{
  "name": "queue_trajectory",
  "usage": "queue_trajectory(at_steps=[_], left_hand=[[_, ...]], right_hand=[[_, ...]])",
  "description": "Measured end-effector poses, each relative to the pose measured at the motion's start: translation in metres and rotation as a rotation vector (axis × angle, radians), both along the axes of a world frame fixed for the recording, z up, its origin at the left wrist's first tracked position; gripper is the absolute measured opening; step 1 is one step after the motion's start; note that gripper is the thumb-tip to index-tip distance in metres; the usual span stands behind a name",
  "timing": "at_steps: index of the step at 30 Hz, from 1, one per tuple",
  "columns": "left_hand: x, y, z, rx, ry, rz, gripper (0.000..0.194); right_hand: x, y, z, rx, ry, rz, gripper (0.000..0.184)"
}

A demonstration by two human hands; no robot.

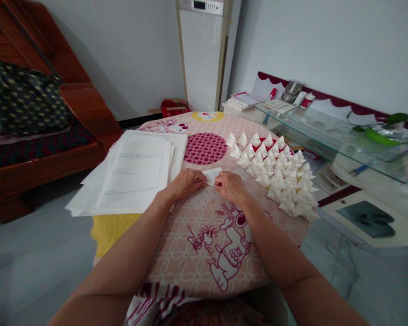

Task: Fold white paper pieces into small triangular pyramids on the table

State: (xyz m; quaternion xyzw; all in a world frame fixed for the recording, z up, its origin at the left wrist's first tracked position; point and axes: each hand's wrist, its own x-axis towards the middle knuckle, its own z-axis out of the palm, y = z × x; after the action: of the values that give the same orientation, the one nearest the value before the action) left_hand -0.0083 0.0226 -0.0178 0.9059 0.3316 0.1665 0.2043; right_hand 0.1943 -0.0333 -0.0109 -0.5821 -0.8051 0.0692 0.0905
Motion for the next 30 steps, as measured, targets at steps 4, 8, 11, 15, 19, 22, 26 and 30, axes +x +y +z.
queue_trajectory(at_steps=[4, 8, 11, 15, 19, 22, 26, 30], left_hand=[[-0.0005, 0.0011, -0.0014, 0.013, -0.004, -0.007, 0.020], [-0.0007, 0.0021, -0.0034, 0.012, -0.013, -0.018, 0.021], [-0.0007, 0.0026, -0.0043, 0.019, -0.010, -0.018, 0.021], [-0.0006, 0.0029, -0.0045, 0.006, -0.004, -0.015, 0.023], [-0.0007, 0.0028, -0.0043, -0.004, -0.010, -0.010, 0.022], [-0.0006, 0.0032, -0.0048, 0.002, -0.020, -0.013, 0.021], [-0.0004, 0.0037, -0.0055, -0.004, -0.029, -0.021, 0.020], [-0.0003, 0.0029, -0.0047, -0.012, -0.028, -0.016, 0.020]], right_hand=[[0.0000, -0.0003, 0.0007, 0.002, 0.004, -0.001, 0.020], [-0.0006, -0.0009, 0.0026, 0.002, 0.001, 0.000, 0.021], [-0.0012, -0.0011, 0.0034, -0.008, -0.013, 0.002, 0.020], [-0.0014, -0.0012, 0.0033, -0.009, -0.029, -0.005, 0.020], [-0.0008, -0.0011, 0.0029, -0.005, -0.021, -0.002, 0.021], [-0.0004, -0.0008, 0.0023, -0.007, -0.016, 0.001, 0.021], [-0.0002, -0.0004, 0.0010, 0.000, -0.008, -0.004, 0.021], [-0.0002, -0.0001, 0.0012, -0.003, 0.000, 0.002, 0.019]])
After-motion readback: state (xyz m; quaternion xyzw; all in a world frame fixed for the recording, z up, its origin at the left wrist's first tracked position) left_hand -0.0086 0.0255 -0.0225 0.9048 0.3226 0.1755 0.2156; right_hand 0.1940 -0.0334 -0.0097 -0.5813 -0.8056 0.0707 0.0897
